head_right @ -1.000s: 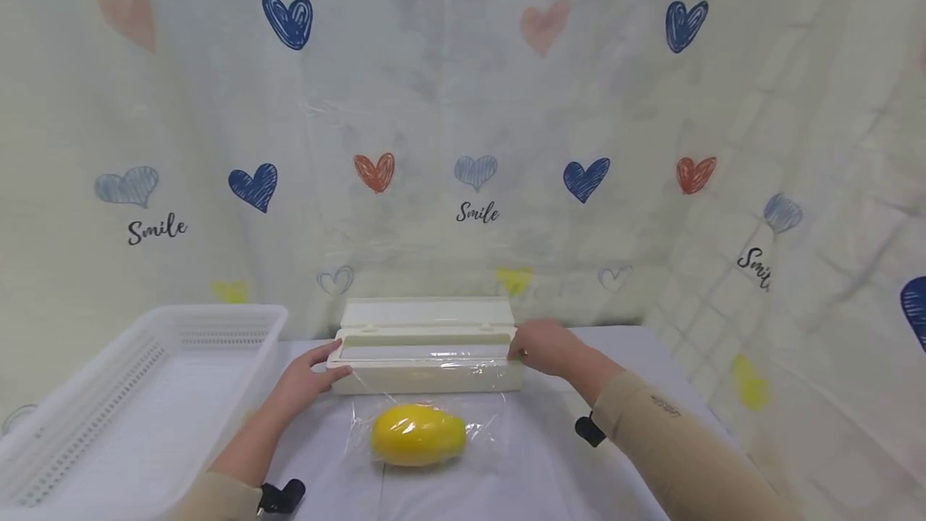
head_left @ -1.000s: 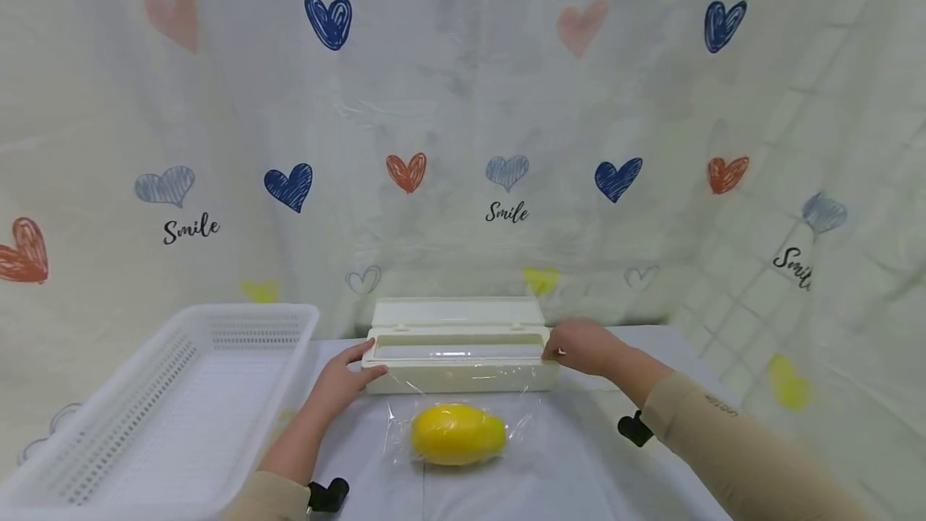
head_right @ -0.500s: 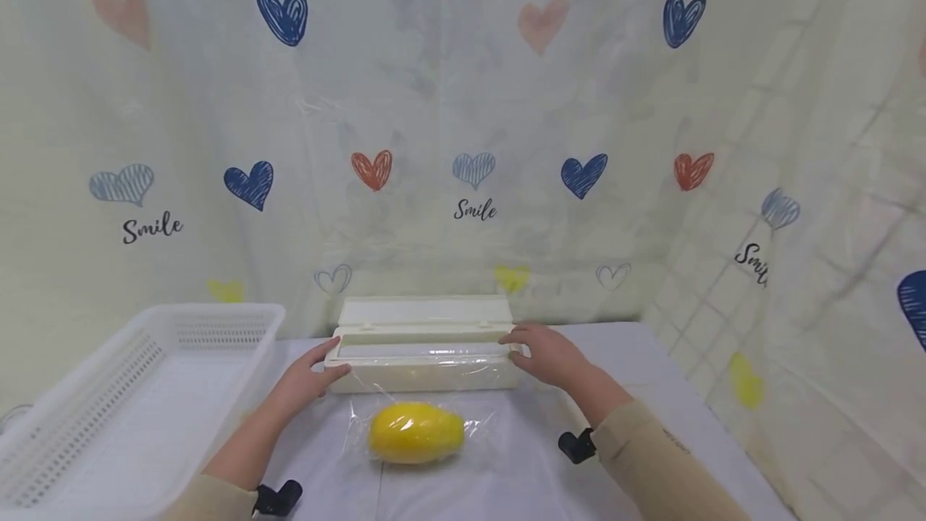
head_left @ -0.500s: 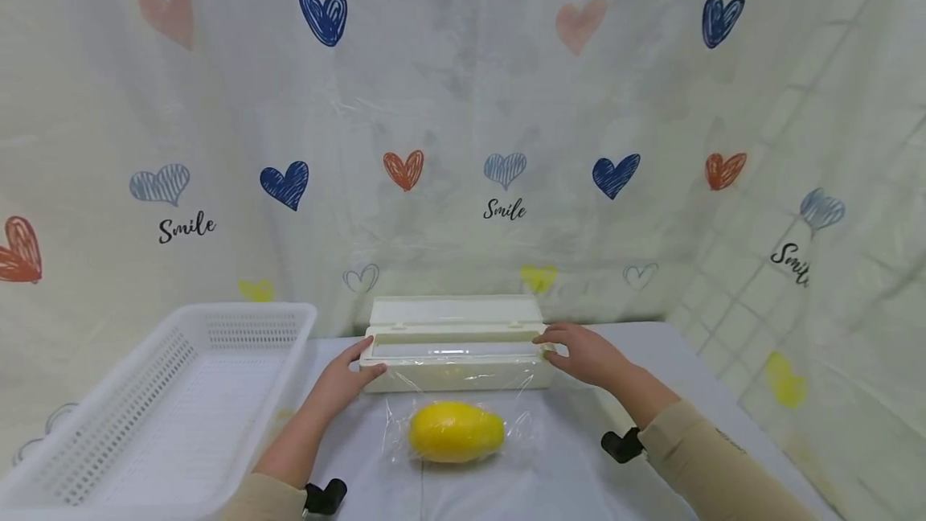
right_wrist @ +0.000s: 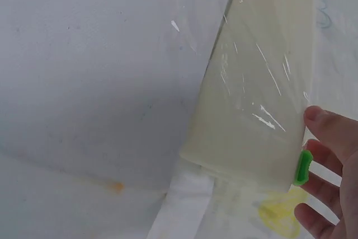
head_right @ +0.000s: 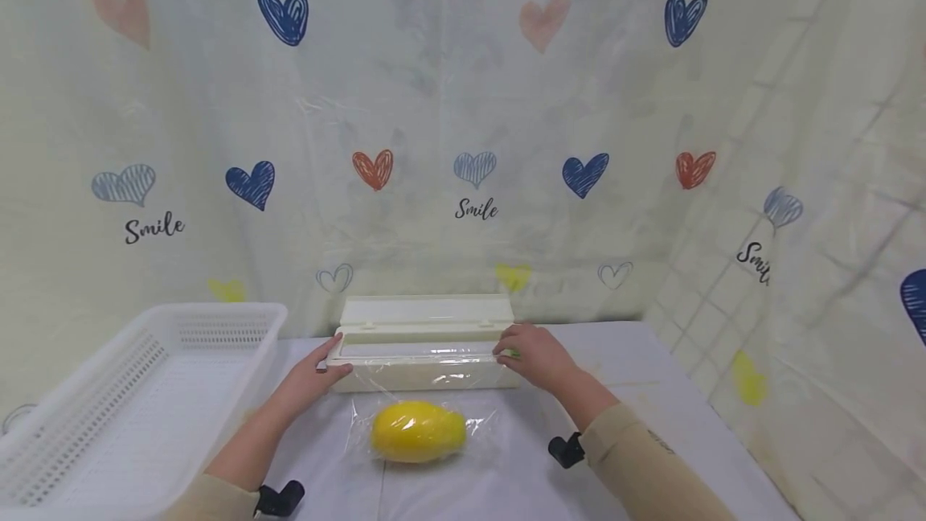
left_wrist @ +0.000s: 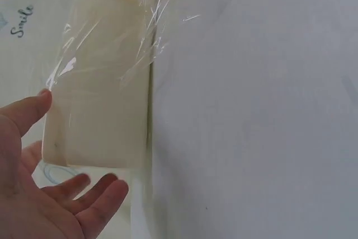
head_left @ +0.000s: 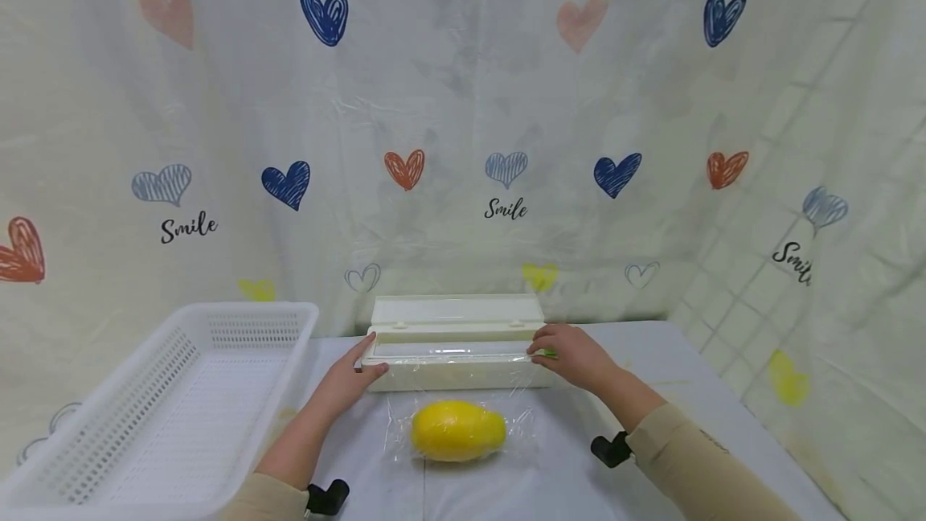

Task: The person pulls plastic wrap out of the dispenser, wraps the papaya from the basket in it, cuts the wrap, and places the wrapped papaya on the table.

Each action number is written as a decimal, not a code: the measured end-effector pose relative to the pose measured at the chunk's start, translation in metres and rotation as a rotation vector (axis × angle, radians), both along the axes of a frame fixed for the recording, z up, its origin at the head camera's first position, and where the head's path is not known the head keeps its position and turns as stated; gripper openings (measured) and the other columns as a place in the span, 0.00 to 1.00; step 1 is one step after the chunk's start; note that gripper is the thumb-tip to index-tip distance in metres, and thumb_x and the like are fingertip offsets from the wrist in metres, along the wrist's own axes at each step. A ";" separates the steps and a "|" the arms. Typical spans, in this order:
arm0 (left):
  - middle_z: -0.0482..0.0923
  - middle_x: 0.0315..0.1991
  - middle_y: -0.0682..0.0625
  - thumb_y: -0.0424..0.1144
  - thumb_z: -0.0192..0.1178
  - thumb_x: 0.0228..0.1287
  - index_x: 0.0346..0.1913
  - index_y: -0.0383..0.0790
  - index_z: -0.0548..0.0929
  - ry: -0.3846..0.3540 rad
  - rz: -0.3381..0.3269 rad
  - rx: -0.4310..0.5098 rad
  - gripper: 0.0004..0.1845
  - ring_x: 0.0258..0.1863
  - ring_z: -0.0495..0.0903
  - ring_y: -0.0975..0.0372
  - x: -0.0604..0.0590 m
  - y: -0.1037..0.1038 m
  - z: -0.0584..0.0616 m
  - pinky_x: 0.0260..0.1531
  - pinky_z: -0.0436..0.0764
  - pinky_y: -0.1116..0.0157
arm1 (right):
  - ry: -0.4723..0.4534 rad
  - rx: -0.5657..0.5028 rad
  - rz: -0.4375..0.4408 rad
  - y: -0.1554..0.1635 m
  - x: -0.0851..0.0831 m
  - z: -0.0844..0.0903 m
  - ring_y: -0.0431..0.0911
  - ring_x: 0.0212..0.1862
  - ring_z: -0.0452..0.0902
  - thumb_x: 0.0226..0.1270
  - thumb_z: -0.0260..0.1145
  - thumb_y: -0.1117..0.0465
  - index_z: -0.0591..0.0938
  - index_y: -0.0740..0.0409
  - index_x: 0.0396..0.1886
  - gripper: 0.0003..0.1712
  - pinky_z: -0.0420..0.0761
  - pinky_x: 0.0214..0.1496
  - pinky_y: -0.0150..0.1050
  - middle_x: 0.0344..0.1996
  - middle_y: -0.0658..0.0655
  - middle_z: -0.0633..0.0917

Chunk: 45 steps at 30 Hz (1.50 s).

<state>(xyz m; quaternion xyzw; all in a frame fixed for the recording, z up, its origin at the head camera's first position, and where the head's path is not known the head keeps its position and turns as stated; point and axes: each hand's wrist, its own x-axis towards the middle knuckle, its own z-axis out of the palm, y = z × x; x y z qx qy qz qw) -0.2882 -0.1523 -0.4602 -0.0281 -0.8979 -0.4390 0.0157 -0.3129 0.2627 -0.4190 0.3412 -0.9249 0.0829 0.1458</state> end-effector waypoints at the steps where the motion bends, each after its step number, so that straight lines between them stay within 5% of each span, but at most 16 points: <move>1: 0.56 0.74 0.33 0.51 0.64 0.67 0.77 0.46 0.60 0.010 0.002 0.003 0.40 0.65 0.67 0.37 0.000 0.000 0.000 0.61 0.68 0.40 | 0.006 -0.005 0.000 -0.001 0.000 0.000 0.48 0.44 0.80 0.62 0.73 0.59 0.89 0.50 0.39 0.07 0.81 0.47 0.46 0.41 0.50 0.84; 10: 0.54 0.73 0.35 0.43 0.67 0.64 0.59 0.43 0.80 0.153 0.041 -0.022 0.21 0.69 0.59 0.36 0.010 0.006 0.003 0.65 0.63 0.39 | 0.033 -0.059 -0.034 -0.008 0.004 0.000 0.45 0.39 0.77 0.59 0.75 0.62 0.89 0.51 0.32 0.03 0.80 0.44 0.43 0.35 0.46 0.82; 21: 0.64 0.63 0.41 0.42 0.69 0.63 0.41 0.49 0.86 0.202 0.092 -0.090 0.06 0.62 0.62 0.43 0.031 0.011 0.011 0.59 0.70 0.44 | 0.035 -0.095 -0.014 -0.011 0.018 0.003 0.43 0.39 0.76 0.59 0.74 0.63 0.87 0.50 0.31 0.04 0.81 0.45 0.44 0.35 0.45 0.82; 30: 0.73 0.54 0.47 0.42 0.66 0.65 0.38 0.50 0.85 0.142 -0.028 -0.071 0.02 0.59 0.71 0.48 0.050 0.013 0.023 0.60 0.71 0.46 | 0.035 -0.085 0.005 -0.003 0.039 0.009 0.44 0.39 0.76 0.59 0.74 0.64 0.86 0.49 0.31 0.05 0.80 0.44 0.44 0.34 0.45 0.81; 45: 0.78 0.37 0.60 0.40 0.66 0.66 0.39 0.48 0.83 0.128 -0.127 -0.020 0.02 0.40 0.77 0.64 0.069 0.007 0.028 0.42 0.78 0.64 | -0.006 -0.069 0.005 0.006 0.077 0.009 0.40 0.44 0.75 0.63 0.73 0.57 0.83 0.39 0.31 0.07 0.81 0.48 0.43 0.39 0.38 0.78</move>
